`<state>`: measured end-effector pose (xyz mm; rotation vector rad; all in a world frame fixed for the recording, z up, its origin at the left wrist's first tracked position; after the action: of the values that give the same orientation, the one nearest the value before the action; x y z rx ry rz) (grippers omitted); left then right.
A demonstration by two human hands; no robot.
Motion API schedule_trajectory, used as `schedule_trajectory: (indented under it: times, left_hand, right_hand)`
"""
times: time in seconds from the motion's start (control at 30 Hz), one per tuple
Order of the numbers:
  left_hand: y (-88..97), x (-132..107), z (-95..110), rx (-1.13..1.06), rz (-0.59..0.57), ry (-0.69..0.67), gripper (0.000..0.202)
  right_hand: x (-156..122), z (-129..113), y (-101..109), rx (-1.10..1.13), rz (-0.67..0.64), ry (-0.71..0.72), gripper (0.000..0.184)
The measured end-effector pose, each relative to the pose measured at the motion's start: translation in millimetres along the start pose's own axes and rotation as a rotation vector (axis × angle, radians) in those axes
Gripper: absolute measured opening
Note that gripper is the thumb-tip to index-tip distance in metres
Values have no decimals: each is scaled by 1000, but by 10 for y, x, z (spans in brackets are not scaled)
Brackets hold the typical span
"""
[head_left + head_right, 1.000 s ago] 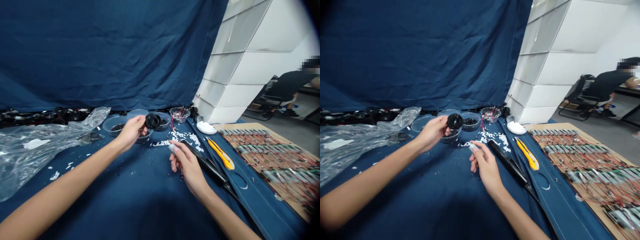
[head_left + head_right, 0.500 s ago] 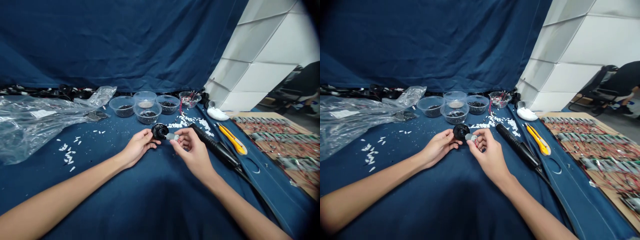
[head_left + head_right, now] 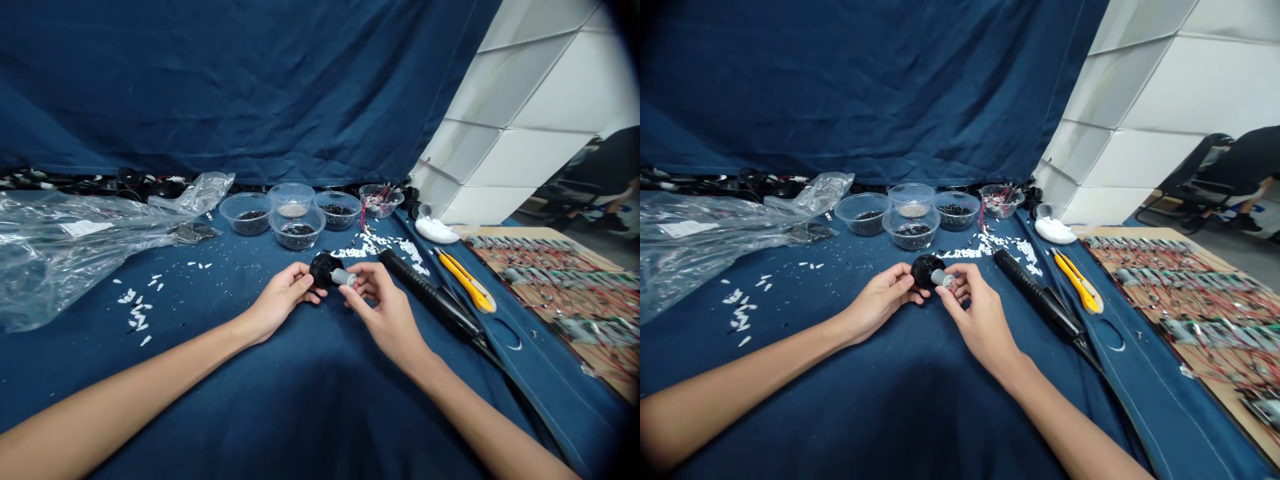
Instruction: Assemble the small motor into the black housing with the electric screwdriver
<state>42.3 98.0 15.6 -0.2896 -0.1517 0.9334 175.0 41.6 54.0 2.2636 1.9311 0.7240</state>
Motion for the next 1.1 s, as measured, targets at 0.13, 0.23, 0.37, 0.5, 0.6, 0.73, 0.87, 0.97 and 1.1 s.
schedule_trajectory:
  times: [0.13,0.23,0.37,0.5,0.6,0.73,0.87,0.97,1.1]
  left_hand:
    - [-7,-4,13,95,6,-25,26]
    - [-11,-9,22,160,7,-46,24]
    - [2,-24,33,169,35,-67,30]
    - [-8,-50,52,239,55,-91,42]
    - [-42,-59,27,286,32,-77,47]
    - [-58,-66,11,289,19,-52,46]
    - [-84,-87,46,255,10,-43,43]
    - [-152,-114,44,172,-33,-29,43]
    - [-200,-153,45,133,-49,-47,48]
  right_hand:
    - [-5,-19,-7,-21,-3,-1,32]
    - [-15,-27,-15,-25,-10,-13,33]
    - [-20,-10,-69,89,-66,-47,34]
    - [-1,54,-119,270,-106,-112,35]
    - [17,81,-161,345,-145,-146,32]
    - [40,88,-192,378,-190,-148,29]
    - [75,155,-130,355,-122,-146,42]
    - [60,221,-186,399,-159,-203,51]
    - [11,153,-300,436,-304,-192,54]
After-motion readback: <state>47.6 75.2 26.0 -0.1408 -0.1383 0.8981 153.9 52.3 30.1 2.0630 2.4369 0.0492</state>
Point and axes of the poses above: each hand's wrist, its own x-axis towards the middle knuckle, its own y-axis out of the back of the hand, z = x × y, the point moved 10 cm from there along x, towards the middle knuckle, and after that the axes turned 1 degree about x, right-handed, at the moved point
